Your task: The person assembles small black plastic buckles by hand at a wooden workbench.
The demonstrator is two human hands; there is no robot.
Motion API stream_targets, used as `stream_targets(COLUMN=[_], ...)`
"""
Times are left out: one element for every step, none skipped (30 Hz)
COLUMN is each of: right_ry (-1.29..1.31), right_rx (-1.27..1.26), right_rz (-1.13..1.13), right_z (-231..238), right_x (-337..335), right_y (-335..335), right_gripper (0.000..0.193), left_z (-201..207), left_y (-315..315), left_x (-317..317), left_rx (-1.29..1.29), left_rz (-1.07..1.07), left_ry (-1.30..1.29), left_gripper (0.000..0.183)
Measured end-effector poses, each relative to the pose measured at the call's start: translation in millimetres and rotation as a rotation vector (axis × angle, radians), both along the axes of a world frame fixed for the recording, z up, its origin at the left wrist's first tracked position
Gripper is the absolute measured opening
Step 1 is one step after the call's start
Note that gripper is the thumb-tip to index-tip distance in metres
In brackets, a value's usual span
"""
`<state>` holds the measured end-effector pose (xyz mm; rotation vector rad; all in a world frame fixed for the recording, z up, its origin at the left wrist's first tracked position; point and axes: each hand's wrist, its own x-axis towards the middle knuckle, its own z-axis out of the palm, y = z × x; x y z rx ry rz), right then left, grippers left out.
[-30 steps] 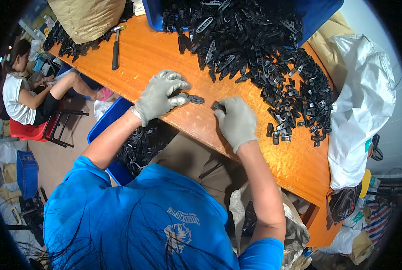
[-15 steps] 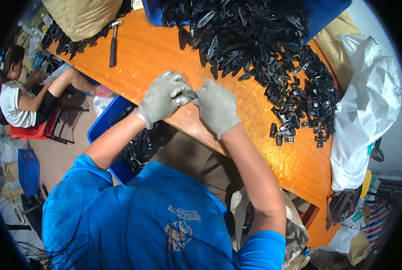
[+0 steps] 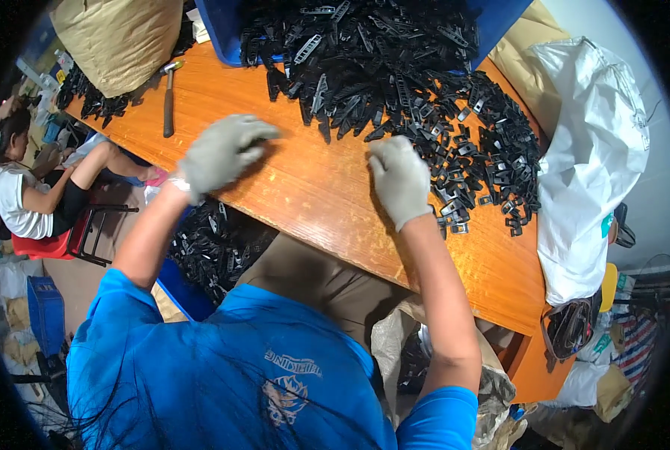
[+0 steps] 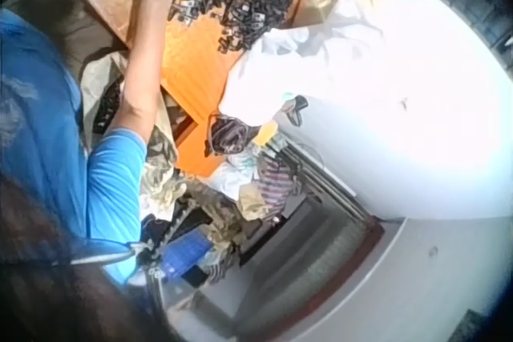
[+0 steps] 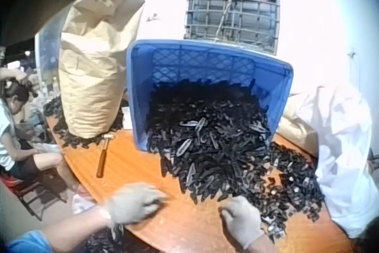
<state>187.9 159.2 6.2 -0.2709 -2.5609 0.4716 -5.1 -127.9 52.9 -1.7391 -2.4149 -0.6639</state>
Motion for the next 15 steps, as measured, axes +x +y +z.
stream_targets(right_ry=[0.003, 0.011, -0.006, -0.022, -0.038, -0.039, -0.176, -0.314, -0.328, -0.329, -0.345, -0.361, -0.407, -0.416, -0.369], right_rx=[0.046, 0.087, 0.125, 0.166, 0.215, 0.216, 0.222, 0.227, 0.240, 0.238, 0.254, 0.271, 0.254, 0.224, 0.166], right_rz=[-0.046, -0.087, -0.139, -0.197, -0.245, -0.248, -0.289, -0.328, -0.292, -0.291, -0.234, -0.177, -0.168, -0.147, -0.091], right_z=[1.7, 2.8, 8.6, 14.8, 13.7, 14.8, 16.0, 16.8, 17.1, 16.2, 14.6, 14.9, 16.9, 16.3, 16.6], right_x=[-3.7, -7.5, -13.2, -16.3, -18.2, -21.6, -24.3, -25.5, -24.6, -22.9, -20.4, -17.1, -14.6, -12.7, -8.6], right_y=[11.3, 20.1, 24.9, 30.4, 38.4, 40.4, 42.3, 43.5, 42.1, 39.0, 34.8, 28.6, 22.0, 16.6, 11.0], right_gripper=[0.017, 0.018, 0.019, 0.020, 0.021, 0.021, 0.023, 0.024, 0.026, 0.026, 0.024, 0.023, 0.022, 0.021, 0.020], left_z=[-2.9, -3.9, -8.4, -13.0, -16.3, -17.2, -18.0, -18.8, -20.1, -21.4, -23.1, -24.2, -26.0, -27.9, -28.3], left_y=[28.3, 54.0, 72.9, 91.7, 105.5, 113.4, 119.8, 123.6, 123.5, 121.9, 119.6, 115.4, 109.9, 104.9, 101.3], left_x=[8.3, 14.6, 13.3, 9.7, 6.6, 5.2, 4.0, 2.4, 1.0, -0.7, -1.7, -0.3, 2.3, 6.1, 12.7], left_rx=[-0.068, -0.142, -0.137, -0.163, -0.189, -0.188, -0.246, -0.305, -0.308, -0.258, -0.208, -0.210, -0.133, -0.056, -0.056], left_rz=[0.017, 0.039, 0.039, 0.017, -0.003, -0.006, -0.020, -0.034, -0.034, -0.051, -0.068, -0.069, -0.094, -0.119, -0.122], left_ry=[0.014, 0.033, 0.030, 0.139, 0.249, 0.249, 0.327, 0.406, 0.405, 0.425, 0.444, 0.443, 0.334, 0.225, 0.224], left_gripper=[0.024, 0.023, 0.023, 0.022, 0.021, 0.021, 0.021, 0.021, 0.021, 0.018, 0.015, 0.015, 0.015, 0.017, 0.017])
